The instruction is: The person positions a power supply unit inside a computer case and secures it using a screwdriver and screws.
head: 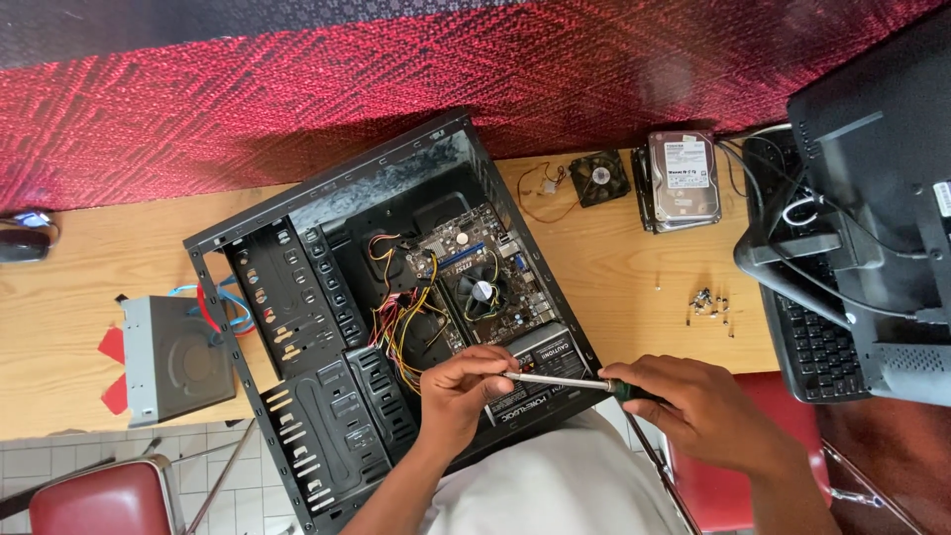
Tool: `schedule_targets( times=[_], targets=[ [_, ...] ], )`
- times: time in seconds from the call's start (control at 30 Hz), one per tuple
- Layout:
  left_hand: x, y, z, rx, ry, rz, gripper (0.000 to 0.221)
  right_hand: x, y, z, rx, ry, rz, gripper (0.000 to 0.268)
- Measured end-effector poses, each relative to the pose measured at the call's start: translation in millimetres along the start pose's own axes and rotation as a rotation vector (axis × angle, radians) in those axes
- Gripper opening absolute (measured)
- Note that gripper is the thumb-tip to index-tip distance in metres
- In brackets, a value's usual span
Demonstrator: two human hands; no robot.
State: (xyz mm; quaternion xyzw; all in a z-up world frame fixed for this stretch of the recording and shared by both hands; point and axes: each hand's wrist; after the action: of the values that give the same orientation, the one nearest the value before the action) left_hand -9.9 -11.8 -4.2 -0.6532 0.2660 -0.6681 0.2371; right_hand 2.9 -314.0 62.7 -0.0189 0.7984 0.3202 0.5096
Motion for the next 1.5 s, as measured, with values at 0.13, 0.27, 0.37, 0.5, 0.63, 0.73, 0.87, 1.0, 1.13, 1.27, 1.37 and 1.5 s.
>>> schedule_targets(
  times=[0.13,0.27,0.37,0.5,0.63,0.73,0.87,1.0,1.13,1.27,1.37,1.5],
  targets=[
    [0,0,-4,0.018,-0.006,0.034,0.020,1,0,1,-0.004,0.030,0.056,0.043],
    [-1,0,-3,0.021,-0.003,0.046,0.020,3,-3,2,0.000,0.027,0.040,0.046],
    [0,0,-5,0.040,0.013,0.074,0.020,5,-5,1,-0.013,0.037,0.060,0.045],
    [-2,-1,-8,0.033,0.012,0.210,0.019,5,-10,-1,0.058,0.124,0.082,0.044],
    [-2,-3,-11,0.033,0.027,0.262,0.019,2,-8,0,0.088,0.207,0.094,0.046],
    [1,-4,-13,0.038,0.028,0.303,0.018,4,-10,-1,0.018,0.179,0.116,0.046],
    [6,-8,-14,0.063,0.047,0.320,0.017,2,-10,-3,0.076,0.222,0.190,0.045],
    [3,-11,-11,0.068,0.107,0.402,0.017,-2,-13,-4,0.184,0.280,0.128,0.045],
    [5,-17,-8,0.023,0.191,0.452,0.017,6,-21,-5,0.060,0.191,0.075,0.038],
    [5,-18,-5,0.043,0.281,0.498,0.021,13,-28,-5,0.057,0.243,0.019,0.039],
    [7,-21,-2,0.103,0.350,0.568,0.021,19,-35,-6,0.090,0.283,0.064,0.044],
    [5,-23,1,0.152,0.448,0.644,0.022,19,-36,-4,0.088,0.298,0.242,0.052]
  ],
)
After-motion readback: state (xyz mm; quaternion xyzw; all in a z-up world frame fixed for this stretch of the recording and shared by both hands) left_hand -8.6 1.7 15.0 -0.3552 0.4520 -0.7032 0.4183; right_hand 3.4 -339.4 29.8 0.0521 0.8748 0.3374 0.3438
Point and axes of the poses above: each hand's wrist, its own z-axis towards the middle knuckle, its own x-axis out of the palm, y = z × x, and after that the axes turned 12 degrees about -z, right-handed
